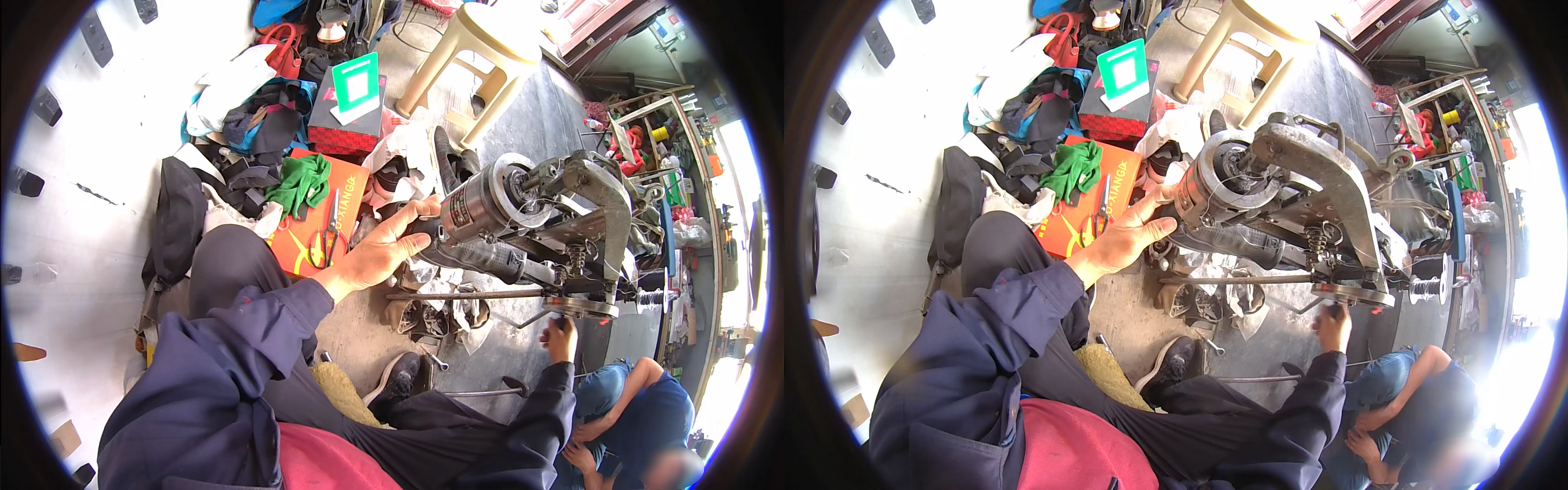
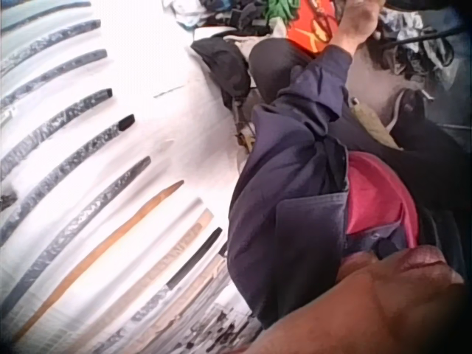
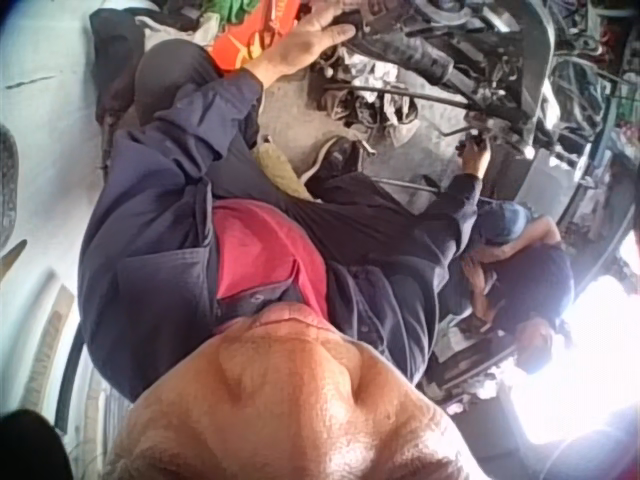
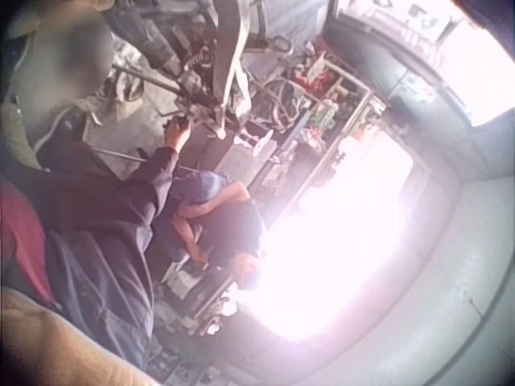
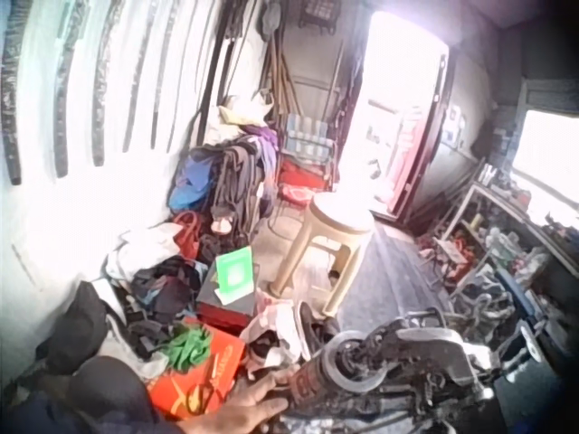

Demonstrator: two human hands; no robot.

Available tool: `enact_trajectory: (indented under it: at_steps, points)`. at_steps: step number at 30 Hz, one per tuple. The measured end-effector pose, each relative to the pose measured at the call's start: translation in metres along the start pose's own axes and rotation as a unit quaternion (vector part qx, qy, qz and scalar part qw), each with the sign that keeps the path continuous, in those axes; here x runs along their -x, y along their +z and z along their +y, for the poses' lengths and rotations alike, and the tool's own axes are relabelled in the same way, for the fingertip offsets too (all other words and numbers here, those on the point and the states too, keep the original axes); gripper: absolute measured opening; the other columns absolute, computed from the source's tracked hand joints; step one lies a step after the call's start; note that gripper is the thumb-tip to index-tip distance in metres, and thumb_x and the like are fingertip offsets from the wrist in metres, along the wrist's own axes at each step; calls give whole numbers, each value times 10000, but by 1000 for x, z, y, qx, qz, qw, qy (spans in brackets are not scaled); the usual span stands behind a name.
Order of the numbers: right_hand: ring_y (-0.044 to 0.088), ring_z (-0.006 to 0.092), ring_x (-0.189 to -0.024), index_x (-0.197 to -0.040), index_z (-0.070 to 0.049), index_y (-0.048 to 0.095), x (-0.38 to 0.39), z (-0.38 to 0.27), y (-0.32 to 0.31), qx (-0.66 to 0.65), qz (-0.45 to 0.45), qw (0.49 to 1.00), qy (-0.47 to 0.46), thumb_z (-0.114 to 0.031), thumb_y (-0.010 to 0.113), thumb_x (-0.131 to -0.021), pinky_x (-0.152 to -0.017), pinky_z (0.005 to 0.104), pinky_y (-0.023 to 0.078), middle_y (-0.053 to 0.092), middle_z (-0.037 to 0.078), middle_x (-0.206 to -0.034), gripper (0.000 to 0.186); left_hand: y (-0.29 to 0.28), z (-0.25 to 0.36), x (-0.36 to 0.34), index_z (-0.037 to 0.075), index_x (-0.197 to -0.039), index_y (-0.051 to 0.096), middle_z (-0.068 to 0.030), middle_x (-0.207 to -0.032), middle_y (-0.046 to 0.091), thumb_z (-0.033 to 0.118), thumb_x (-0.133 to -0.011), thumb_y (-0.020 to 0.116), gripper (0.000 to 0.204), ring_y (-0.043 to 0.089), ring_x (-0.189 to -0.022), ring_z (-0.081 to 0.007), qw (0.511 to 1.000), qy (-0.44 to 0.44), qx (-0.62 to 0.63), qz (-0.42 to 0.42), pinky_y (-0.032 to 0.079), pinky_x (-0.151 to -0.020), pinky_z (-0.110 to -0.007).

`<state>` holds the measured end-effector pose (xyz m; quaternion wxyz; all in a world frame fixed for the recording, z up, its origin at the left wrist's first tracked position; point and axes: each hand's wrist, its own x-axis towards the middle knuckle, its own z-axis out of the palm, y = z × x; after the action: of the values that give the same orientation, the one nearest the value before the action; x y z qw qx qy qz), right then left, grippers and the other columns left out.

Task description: The person inspects a black shoe, then uses a sewing machine to stitch the sole. They handle the shoe with both hands, align it under the needle, and operate the machine to sew along the edge.

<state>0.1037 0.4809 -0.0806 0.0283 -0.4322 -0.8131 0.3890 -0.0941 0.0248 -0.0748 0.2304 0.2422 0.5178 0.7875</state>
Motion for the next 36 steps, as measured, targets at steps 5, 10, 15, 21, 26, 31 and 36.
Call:
enact_trajectory:
  at_steps: [5,10,15,21,26,31,36]
  points:
    - [669,172,-592,-1003,12,607,51,-61,15,-90,-109,985,-95,-162,671,-978,-518,290,523,666,92,-746,188,0,-2,-1,109,-1585,387,-13,-1577,427,225,-1079,593,559,344,-1462,-150,1000,7,-9,6,236,-1231,-354]
    - [550,111,-535,-976,-57,638,49,-78,-49,-107,117,965,-207,-154,627,-978,-498,248,438,627,25,-744,98,-2,2,-1,93,-1508,430,-101,-1661,350,162,-1083,561,450,245,-1561,-206,998,5,-57,1,198,-1244,-353]
    - [535,104,-513,-946,-95,591,-2,-18,-55,-106,168,973,-115,-42,559,-944,-441,255,402,574,5,-705,62,0,7,1,78,-1508,440,-80,-1619,400,195,-1080,572,462,299,-1524,-196,1000,0,-24,3,225,-1242,-364]
    - [622,153,-505,-1054,-74,572,3,5,25,-27,-32,999,-16,-177,623,-988,-420,289,438,626,61,-707,133,-2,6,-7,67,-1557,414,-75,-1564,481,510,-1065,525,671,433,-1453,-241,966,-66,249,-11,320,-1225,-440]
    - [658,171,-552,-1035,-6,576,35,-33,38,-104,-132,986,-16,-250,639,-970,-472,285,462,664,95,-746,260,-9,12,-15,77,-1489,505,-40,-1489,553,630,-954,639,781,512,-1370,-187,963,-97,247,-34,378,-1169,-406]
    - [678,179,-586,-1063,14,585,45,-52,37,-123,-143,982,-13,-275,638,-983,-493,289,493,681,108,-778,304,-3,22,-15,53,-1625,287,-70,-1610,418,668,-845,754,1098,384,-1479,-198,989,-85,112,-49,311,-1211,-396]
    - [660,155,-573,-1052,7,590,47,-53,37,-124,-134,983,-9,-236,641,-977,-492,282,473,679,85,-766,259,12,30,-21,86,-1603,273,-74,-1525,478,461,-773,909,1111,473,-1371,-192,999,-43,-7,22,389,-1141,-371]
